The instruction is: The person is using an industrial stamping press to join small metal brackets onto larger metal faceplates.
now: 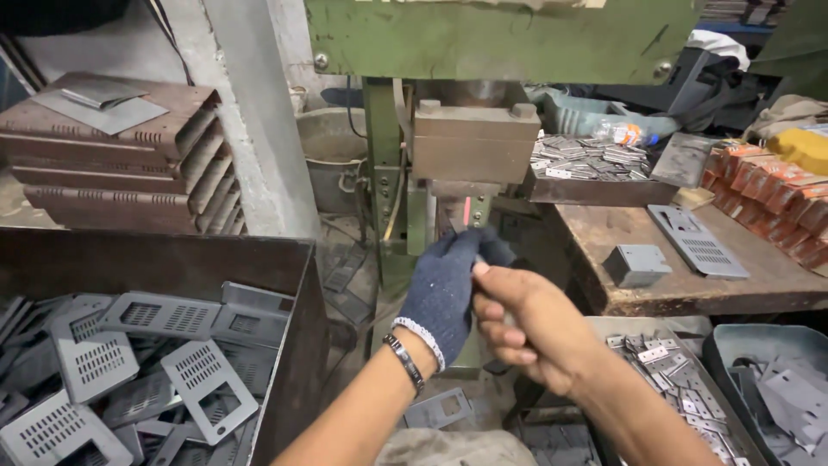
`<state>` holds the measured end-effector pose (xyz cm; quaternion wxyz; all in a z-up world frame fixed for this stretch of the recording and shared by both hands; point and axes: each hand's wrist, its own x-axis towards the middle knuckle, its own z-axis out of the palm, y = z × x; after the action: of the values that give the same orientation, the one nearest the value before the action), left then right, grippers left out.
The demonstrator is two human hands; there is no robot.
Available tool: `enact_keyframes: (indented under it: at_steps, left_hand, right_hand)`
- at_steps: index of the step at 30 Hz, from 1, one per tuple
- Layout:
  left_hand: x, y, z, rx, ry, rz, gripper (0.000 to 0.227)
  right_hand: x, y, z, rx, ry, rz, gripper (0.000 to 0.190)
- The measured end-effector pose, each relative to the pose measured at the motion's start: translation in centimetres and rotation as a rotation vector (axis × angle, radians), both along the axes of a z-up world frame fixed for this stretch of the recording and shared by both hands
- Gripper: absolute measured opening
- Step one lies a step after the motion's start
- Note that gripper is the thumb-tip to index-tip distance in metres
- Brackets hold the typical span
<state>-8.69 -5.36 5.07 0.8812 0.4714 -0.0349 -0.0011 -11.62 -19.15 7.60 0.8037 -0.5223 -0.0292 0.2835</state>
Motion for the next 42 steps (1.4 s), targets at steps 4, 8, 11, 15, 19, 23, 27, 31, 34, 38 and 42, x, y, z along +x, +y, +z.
enact_keyframes:
  at_steps: [4,8,11,15,19,23,27,31,34,38,42]
  left_hand:
    - [-3.1,0.3,0.4,-0.027,-0.018,-0.053,0.021]
    - [-0.8,1.2,1.5,0.812,-0.3,0.229,0.024]
    - [-0.7,1.8,-0.7,0.744,-0.285,0.158,0.029]
    - [-3.6,1.8,0.4,1.069,-0.978,0.502,0.025]
    - [-0.4,0.9,2.6,0.415,0.104,-0.1,0.031]
    - [-1.0,1.0,-1.9,0.768,-0.385,0.228,0.019]
    - [2.2,2.3,-2.3,1.187,-0.9,0.429,0.023]
    - [1.6,2.0,-1.4,0.582,0.006,-0.115,0.035]
    - [-1.7,2.2,-1.3,1.123,-0.503,0.241,0.021]
    - [-2.2,2.6,2.7,1.012,-0.356,0.089,0.018]
    - [-4.6,3.1,-0.9,1.177,-0.929,0.333,0.022]
  right_hand:
    - [-3.7,0.6,1.2,-0.124,0.003,-0.066,0.039]
    - [-1.2,1.9,0.7,-0.104,-0.069,-0.068,0.04]
    - [-2.4,2.1,0.3,-0.118,-0.087,-0.132,0.035]
    - [-4.9,2.0,1.8,-0.183,0.047,-0.169,0.036]
    - [-1.1,2.2,0.2,-0.137,-0.112,-0.154,0.036]
    - [-3.6,2.3,0.7,-0.13,-0.048,-0.164,0.031]
    - [-0.3,2.6,-1.5,-0.207,-0.083,-0.239,0.032]
    - [-0.8,2.4,-1.1,-0.183,-0.2,-0.184,0.032]
    - [-3.3,2.7,-0.4,-0.098,-0.041,-0.094,0.025]
    - [-2.5,3.6,-0.9,-0.173,-0.003,-0.235,0.03]
    - [-6.5,3.0,-1.5,-0.201,-0.276,-0.189,0.037]
